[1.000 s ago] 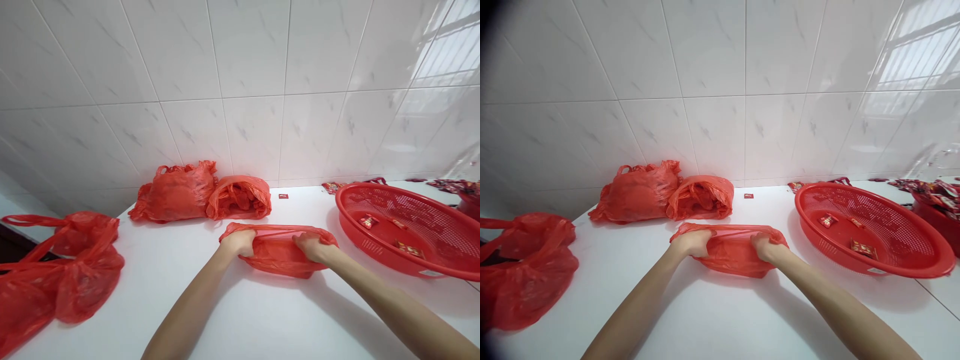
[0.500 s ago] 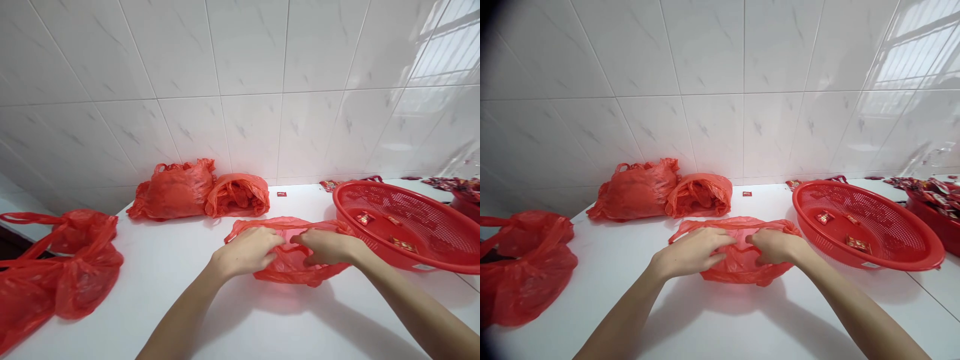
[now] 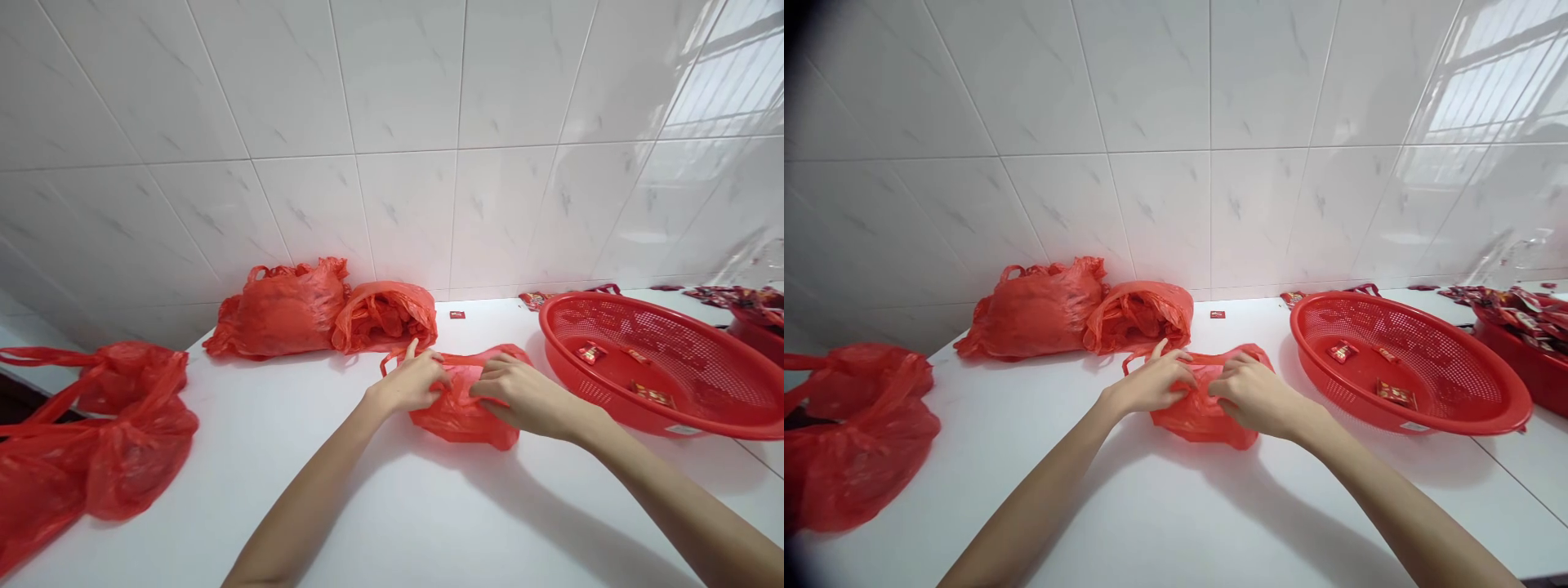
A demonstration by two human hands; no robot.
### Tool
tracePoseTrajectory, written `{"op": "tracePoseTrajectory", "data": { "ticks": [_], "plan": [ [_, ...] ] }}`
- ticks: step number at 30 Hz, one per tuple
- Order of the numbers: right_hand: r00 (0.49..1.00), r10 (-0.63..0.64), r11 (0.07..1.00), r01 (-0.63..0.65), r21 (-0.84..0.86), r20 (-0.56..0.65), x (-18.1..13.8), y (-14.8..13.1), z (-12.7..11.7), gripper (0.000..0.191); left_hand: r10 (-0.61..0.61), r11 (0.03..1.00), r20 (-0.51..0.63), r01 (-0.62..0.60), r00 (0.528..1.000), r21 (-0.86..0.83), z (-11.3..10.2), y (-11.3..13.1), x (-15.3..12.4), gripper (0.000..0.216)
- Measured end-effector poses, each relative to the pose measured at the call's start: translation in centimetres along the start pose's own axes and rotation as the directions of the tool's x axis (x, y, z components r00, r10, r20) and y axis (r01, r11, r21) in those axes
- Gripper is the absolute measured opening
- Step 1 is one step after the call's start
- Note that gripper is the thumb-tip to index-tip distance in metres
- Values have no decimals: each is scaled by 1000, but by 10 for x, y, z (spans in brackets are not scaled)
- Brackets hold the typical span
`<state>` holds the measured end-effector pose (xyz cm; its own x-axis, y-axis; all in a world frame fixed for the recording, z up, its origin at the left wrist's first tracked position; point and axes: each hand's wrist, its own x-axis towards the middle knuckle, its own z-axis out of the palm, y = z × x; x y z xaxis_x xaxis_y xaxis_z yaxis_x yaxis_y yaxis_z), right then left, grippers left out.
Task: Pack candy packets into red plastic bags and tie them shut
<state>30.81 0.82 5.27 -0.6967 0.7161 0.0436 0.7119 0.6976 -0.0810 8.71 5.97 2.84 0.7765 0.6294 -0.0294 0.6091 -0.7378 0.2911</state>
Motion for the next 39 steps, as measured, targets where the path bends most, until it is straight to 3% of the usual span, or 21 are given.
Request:
{"op": "tracePoseTrajectory", "data": {
  "ticks": [3, 6, 9, 12, 14, 20, 24, 28, 33, 36, 39],
  "plan": [
    [991, -56, 983, 33, -183, -120, 5, 12, 18, 34, -68, 998, 65, 66, 996, 24, 9, -9, 6, 29],
    [991, -81, 964, 52, -260, -103, 10, 20, 34, 33, -94, 994, 120, 87, 988, 62, 17, -9, 11, 21],
    [996, -75, 972, 61, -228, -53, 14, 23, 40, 22, -100, 993, 144, 89, 984, 83, 23, -7, 13, 12],
    [1000, 18, 978, -14, -208, 17, 17, 26, 44, 11, -123, 990, 145, 112, 982, 87, 24, -8, 12, 10],
    [990, 117, 970, -97, -225, 77, 17, 30, 47, 21, -151, 987, 135, 143, 979, 68, 23, -10, 10, 11],
    [904, 376, 909, -319, -267, 201, 10, 37, 51, 31, -269, 963, 128, 268, 955, 20, 14, -19, 3, 14],
    [858, 436, 888, -361, -286, 272, 8, 29, 41, 34, -276, 961, 152, 274, 949, 33, 9, -13, -1, 22],
    [907, 369, 917, -320, -239, 203, 7, 18, 28, 20, -229, 973, 146, 230, 962, 8, 3, -4, -5, 24],
    [956, 290, 924, -269, -270, 41, 10, 16, 28, 22, -92, 996, -50, 92, 995, 0, 3, -3, -1, 22],
    [951, 300, 919, -268, -290, 71, 11, 21, 34, 17, -67, 997, -51, 69, 996, 27, 11, -9, 5, 21],
    [932, 318, 933, -276, -231, 173, 10, 28, 41, 33, -120, 992, 46, 119, 992, 39, 19, -16, 8, 15]
  ]
}}
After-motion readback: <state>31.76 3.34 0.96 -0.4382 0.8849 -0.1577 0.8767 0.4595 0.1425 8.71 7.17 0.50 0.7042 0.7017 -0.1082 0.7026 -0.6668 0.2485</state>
